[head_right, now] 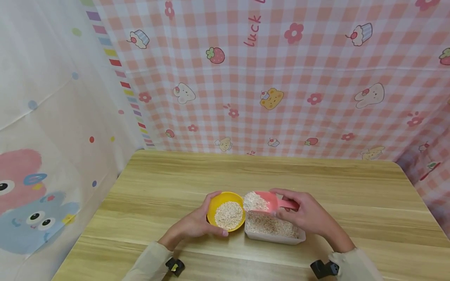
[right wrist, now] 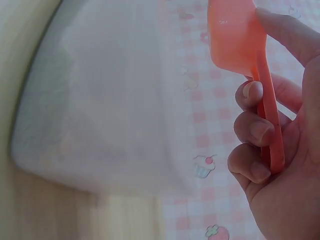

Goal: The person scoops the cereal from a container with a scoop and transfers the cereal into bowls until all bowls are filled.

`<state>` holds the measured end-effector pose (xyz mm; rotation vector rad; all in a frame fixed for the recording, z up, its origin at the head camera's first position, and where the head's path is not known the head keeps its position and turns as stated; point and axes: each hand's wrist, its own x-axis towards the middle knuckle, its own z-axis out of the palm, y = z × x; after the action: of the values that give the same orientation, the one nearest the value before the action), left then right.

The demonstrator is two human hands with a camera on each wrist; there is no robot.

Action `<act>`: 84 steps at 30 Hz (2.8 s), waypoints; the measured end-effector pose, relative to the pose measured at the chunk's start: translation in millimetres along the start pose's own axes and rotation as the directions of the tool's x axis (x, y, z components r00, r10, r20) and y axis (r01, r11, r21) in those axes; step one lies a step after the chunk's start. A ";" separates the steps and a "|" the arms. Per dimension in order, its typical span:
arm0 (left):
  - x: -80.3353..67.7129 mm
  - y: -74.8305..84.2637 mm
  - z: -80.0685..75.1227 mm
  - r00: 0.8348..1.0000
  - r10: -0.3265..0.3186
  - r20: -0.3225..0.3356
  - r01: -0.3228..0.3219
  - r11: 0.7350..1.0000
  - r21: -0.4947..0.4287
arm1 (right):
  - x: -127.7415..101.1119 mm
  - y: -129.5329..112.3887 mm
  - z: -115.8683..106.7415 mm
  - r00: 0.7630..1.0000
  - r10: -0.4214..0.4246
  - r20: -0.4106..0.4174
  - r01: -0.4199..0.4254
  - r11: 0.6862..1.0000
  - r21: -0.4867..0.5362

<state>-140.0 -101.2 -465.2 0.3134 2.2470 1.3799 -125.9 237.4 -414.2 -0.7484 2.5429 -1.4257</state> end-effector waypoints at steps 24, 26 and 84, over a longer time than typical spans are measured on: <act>0.3 -1.0 -0.3 1.000 -0.008 0.002 0.008 1.000 -0.004 | 35.3 -31.6 9.7 0.999 -0.030 0.044 0.036 0.991 -0.128; 0.7 -1.4 -0.5 1.000 -0.011 0.002 0.011 1.000 0.006 | 37.0 -32.5 10.9 0.998 -0.045 0.043 0.051 0.987 -0.150; 0.9 -3.3 -0.3 1.000 0.001 0.007 -0.001 1.000 -0.006 | 47.0 -57.8 34.8 0.940 -0.299 0.167 0.330 0.664 -0.671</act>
<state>-140.7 -102.6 -468.2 0.3164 2.2363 1.3838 -134.0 163.3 -379.4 -1.3598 3.0155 -0.4144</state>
